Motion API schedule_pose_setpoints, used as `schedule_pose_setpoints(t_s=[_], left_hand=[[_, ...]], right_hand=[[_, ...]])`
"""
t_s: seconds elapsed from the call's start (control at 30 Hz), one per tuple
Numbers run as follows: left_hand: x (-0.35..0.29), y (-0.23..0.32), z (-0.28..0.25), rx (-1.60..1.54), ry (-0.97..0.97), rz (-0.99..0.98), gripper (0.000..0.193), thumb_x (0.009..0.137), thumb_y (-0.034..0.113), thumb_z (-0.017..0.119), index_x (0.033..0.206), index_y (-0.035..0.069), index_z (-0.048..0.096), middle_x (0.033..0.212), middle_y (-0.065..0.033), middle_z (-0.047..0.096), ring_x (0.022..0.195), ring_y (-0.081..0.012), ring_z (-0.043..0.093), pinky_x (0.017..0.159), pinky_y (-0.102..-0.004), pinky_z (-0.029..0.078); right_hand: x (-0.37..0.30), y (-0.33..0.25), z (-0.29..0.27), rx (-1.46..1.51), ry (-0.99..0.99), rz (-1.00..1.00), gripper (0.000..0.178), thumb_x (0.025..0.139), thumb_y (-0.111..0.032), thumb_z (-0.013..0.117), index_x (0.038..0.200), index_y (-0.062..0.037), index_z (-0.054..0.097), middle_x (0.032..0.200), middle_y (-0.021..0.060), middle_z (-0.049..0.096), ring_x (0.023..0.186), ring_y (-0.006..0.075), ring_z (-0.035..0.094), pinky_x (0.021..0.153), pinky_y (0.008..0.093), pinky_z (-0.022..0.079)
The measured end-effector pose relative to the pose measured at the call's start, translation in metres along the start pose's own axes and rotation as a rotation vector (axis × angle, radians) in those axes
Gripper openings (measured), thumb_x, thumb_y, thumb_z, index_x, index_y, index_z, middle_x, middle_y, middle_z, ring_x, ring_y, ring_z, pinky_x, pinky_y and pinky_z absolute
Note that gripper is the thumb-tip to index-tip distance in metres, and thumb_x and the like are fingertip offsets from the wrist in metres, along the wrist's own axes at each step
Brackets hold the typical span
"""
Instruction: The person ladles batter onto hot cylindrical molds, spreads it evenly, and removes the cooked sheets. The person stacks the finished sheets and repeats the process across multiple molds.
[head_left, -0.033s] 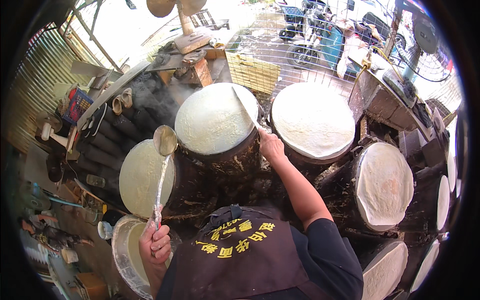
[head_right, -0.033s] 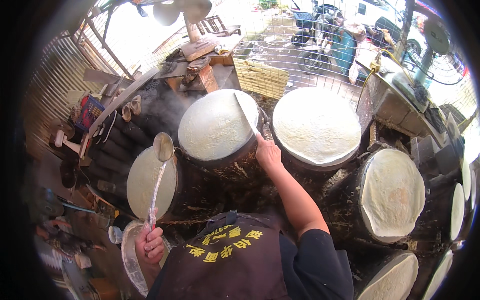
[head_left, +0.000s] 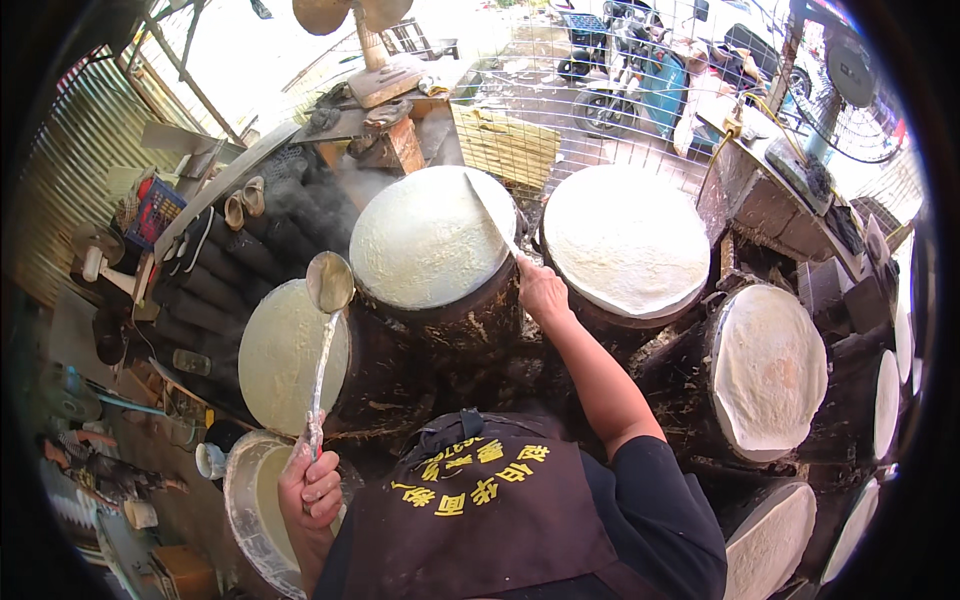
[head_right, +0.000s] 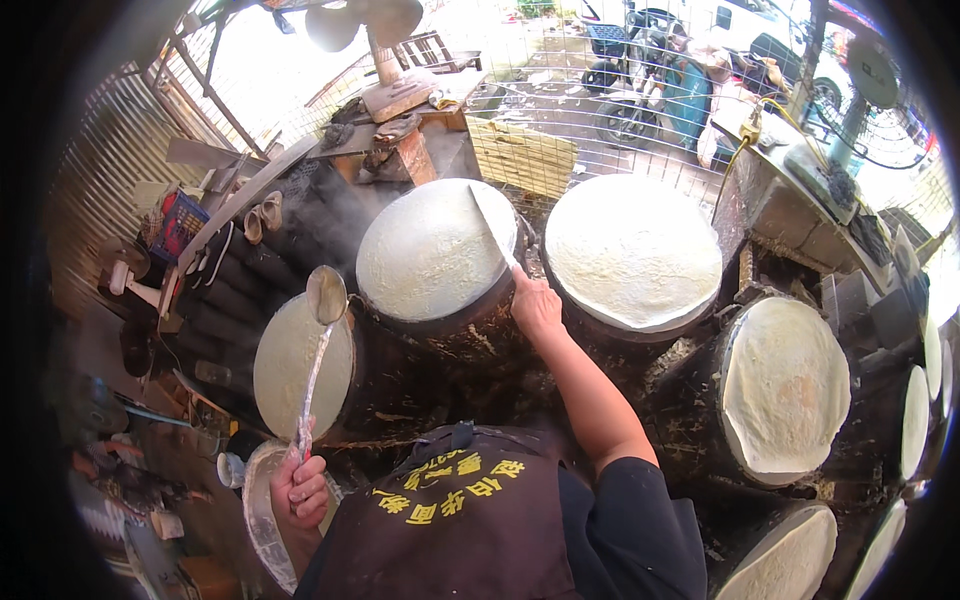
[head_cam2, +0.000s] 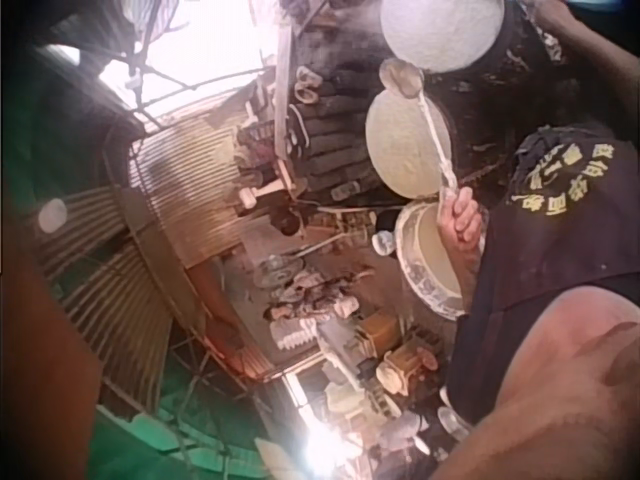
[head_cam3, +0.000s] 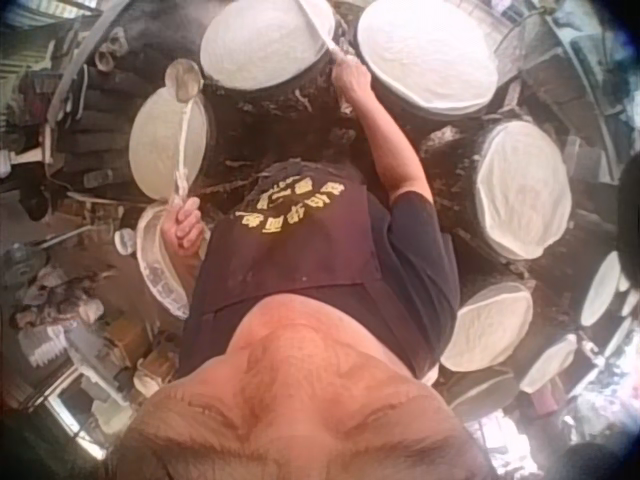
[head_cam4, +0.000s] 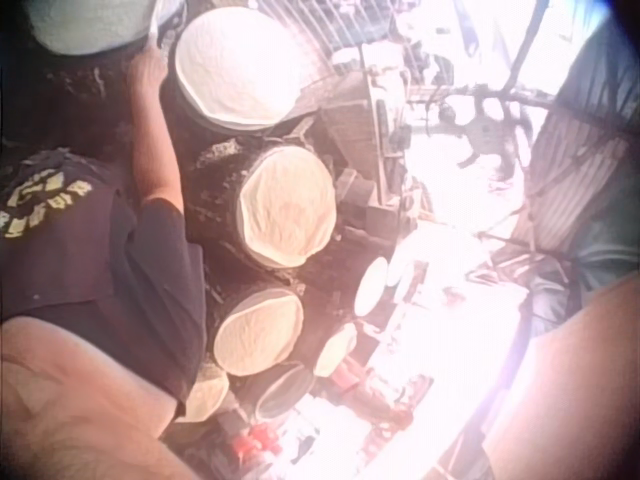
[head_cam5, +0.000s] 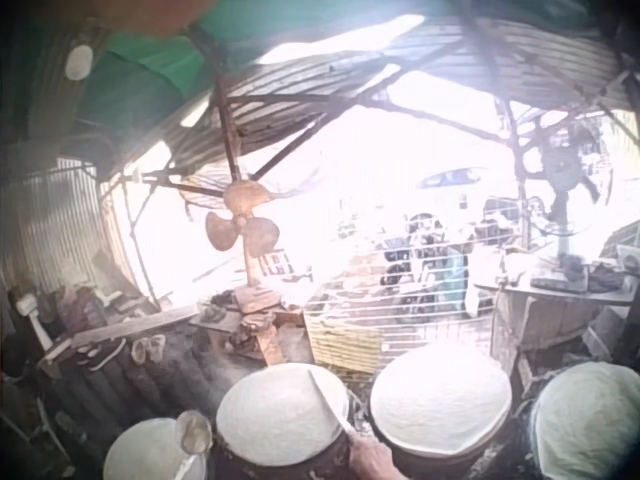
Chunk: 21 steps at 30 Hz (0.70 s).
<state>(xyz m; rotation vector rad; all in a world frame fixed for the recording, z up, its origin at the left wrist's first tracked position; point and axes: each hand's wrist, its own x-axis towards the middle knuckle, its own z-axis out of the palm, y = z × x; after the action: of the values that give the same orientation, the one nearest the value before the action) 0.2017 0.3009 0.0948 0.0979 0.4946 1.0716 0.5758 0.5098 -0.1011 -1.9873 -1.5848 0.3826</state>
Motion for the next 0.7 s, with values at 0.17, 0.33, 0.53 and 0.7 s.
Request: schedule_pose_setpoints(t_s=[0.17, 0.33, 0.53, 0.7], left_hand=[[-0.004, 0.001, -0.005, 0.002, -0.015, 0.009, 0.051, 0.102, 0.019, 0.032, 0.149, 0.019, 0.012, 0.071, -0.0025, 0.038, 0.045, -0.0059, 0.041, 0.032, -0.0201, 0.04], [-0.01, 0.002, -0.005, -0.001, 0.07, 0.01, 0.051, 0.1, 0.016, 0.036, 0.148, 0.02, 0.021, 0.068, -0.0005, 0.037, 0.044, -0.0048, 0.037, 0.031, -0.0196, 0.036], [-0.012, 0.005, -0.01, 0.001, 0.046, -0.02, 0.049, 0.1, 0.017, 0.036, 0.147, 0.019, 0.023, 0.068, -0.0007, 0.037, 0.044, -0.0052, 0.036, 0.032, -0.02, 0.037], [-0.001, 0.009, -0.014, 0.013, 0.005, -0.052, 0.049, 0.102, 0.021, 0.031, 0.149, 0.019, 0.016, 0.071, -0.0014, 0.037, 0.048, -0.0071, 0.04, 0.033, -0.0215, 0.037]], right_hand=[[0.009, 0.004, 0.004, 0.021, -0.021, 0.038, 0.041, 0.085, -0.01, 0.048, 0.125, -0.0172, 0.053, 0.088, 0.0253, 0.064, 0.084, 0.0418, 0.064, 0.073, 0.0495, 0.051], [0.024, 0.006, 0.007, 0.111, 0.013, 0.062, 0.039, 0.083, -0.012, 0.053, 0.122, -0.0155, 0.056, 0.095, 0.0222, 0.065, 0.089, 0.0399, 0.062, 0.08, 0.048, 0.049], [0.027, 0.026, -0.016, 0.144, 0.036, 0.182, 0.035, 0.087, -0.015, 0.052, 0.12, -0.0072, 0.055, 0.102, 0.0226, 0.064, 0.097, 0.0388, 0.061, 0.084, 0.0464, 0.048], [-0.003, 0.046, -0.017, 0.682, -0.035, 0.249, 0.043, 0.09, -0.014, 0.052, 0.131, -0.0043, 0.046, 0.086, 0.0153, 0.059, 0.072, 0.0261, 0.054, 0.062, 0.0369, 0.044]])
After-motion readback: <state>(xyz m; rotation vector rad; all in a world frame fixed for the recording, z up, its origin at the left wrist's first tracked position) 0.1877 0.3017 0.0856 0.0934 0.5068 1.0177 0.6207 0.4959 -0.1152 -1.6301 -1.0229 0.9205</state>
